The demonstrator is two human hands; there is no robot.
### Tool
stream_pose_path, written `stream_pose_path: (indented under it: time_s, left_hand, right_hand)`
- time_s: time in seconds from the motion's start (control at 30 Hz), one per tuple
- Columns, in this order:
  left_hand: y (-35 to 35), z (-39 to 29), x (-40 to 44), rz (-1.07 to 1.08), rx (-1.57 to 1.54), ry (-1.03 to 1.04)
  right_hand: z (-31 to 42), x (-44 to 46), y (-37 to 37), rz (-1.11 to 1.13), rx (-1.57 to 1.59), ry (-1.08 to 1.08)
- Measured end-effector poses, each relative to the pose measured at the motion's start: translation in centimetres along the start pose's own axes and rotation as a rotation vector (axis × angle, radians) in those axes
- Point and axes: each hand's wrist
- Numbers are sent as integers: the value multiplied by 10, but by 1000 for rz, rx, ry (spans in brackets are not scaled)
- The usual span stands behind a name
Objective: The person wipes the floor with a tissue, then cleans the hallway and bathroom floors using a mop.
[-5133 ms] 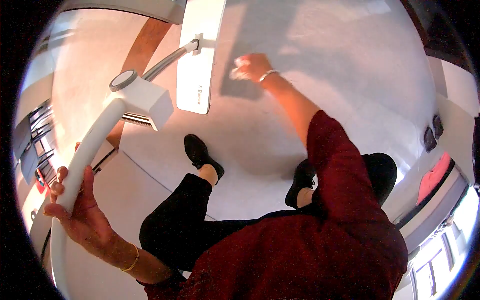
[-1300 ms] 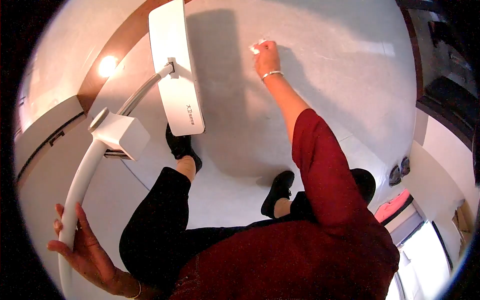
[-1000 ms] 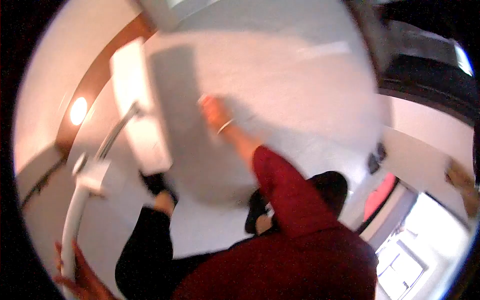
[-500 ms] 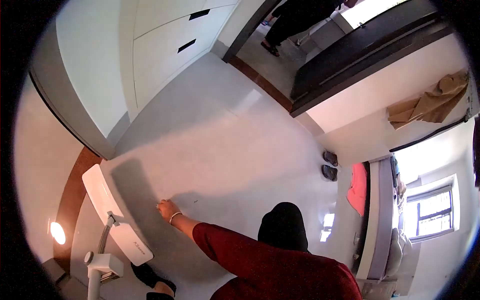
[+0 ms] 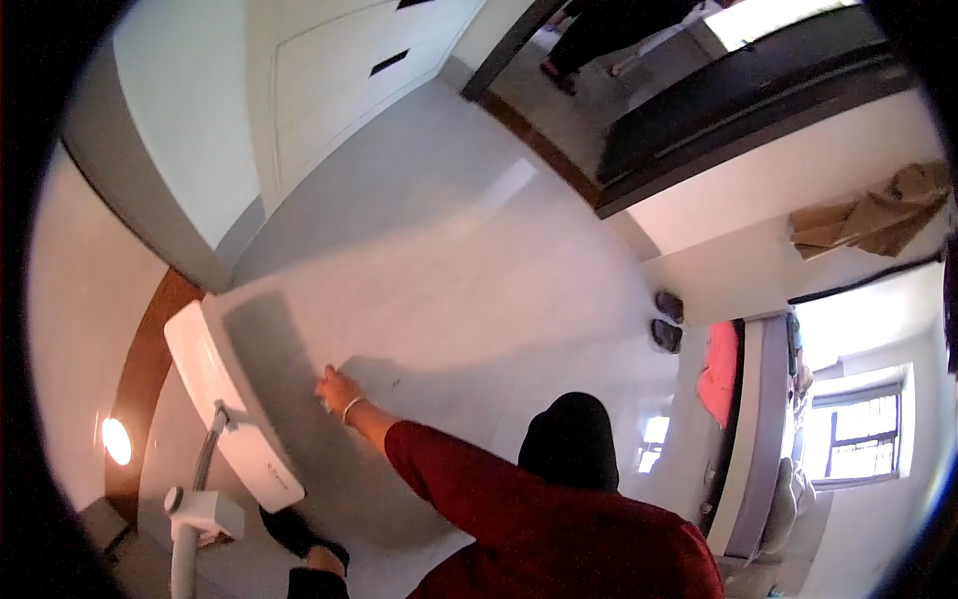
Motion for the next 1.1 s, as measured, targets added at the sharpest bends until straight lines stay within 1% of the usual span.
stream_pose_path:
  time_s: [0.03,0.13,0.17,0.23,0.3,0.33,0.43,0.53,0.6,0.63,0.7,0.77,0.83,0.87,0.9,0.97,1.03,1.07,1.1]
  left_hand:
    - [0,0,0,-28,8,1]
    - [4,-2,3,-151,26,24]
    - [9,6,5,-219,-9,31]
    - [7,10,1,-284,-18,72]
    - [5,12,2,-227,110,103]
    - [5,15,2,-193,157,108]
    - [12,15,-6,-294,122,96]
    - [-8,8,0,-168,-25,51]
    - [-13,6,1,-146,3,55]
    - [-12,6,0,-136,15,57]
    - [-5,6,0,-185,57,69]
    - [1,9,1,-208,121,100]
    - [2,11,0,-200,211,157]
    - [1,10,0,-202,215,123]
    - [0,9,0,-224,146,110]
    - [-6,8,3,-260,8,86]
    - [-19,6,6,-179,-18,61]
    - [-25,5,7,-139,-31,49]
    - [-22,5,5,-176,-38,57]
  right_hand:
    - [5,-4,-1,21,-24,45]
    - [7,-9,2,61,-89,42]
    - [2,-10,5,3,-55,12]
    - [-6,-13,9,-110,10,-54]
    - [-17,-23,1,-186,-418,-587]
    - [-21,-26,-1,-169,-423,-617]
    - [-34,-34,-12,-148,-456,-713]
    - [-43,-37,-19,-153,-481,-802]
    - [-47,-28,-29,-175,-489,-845]
    - [-56,-21,-30,-204,-405,-744]
    - [-78,-8,-36,-258,-250,-537]
    - [-95,-5,-64,-302,24,-243]
    - [-120,8,-99,-163,393,104]
    - [-137,18,-115,-212,467,158]
    - [-155,26,-131,-260,543,212]
    - [-178,38,-162,-288,835,299]
    - [-186,42,-182,-392,849,353]
    - [-189,45,-188,-391,789,350]
    - [-198,50,-194,-389,730,348]
Point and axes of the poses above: each hand's wrist, its own x-axis towards the middle knuckle, its own y-axis out of the palm, z = x × y, and after that the axes turned 1 degree about y, right-handed
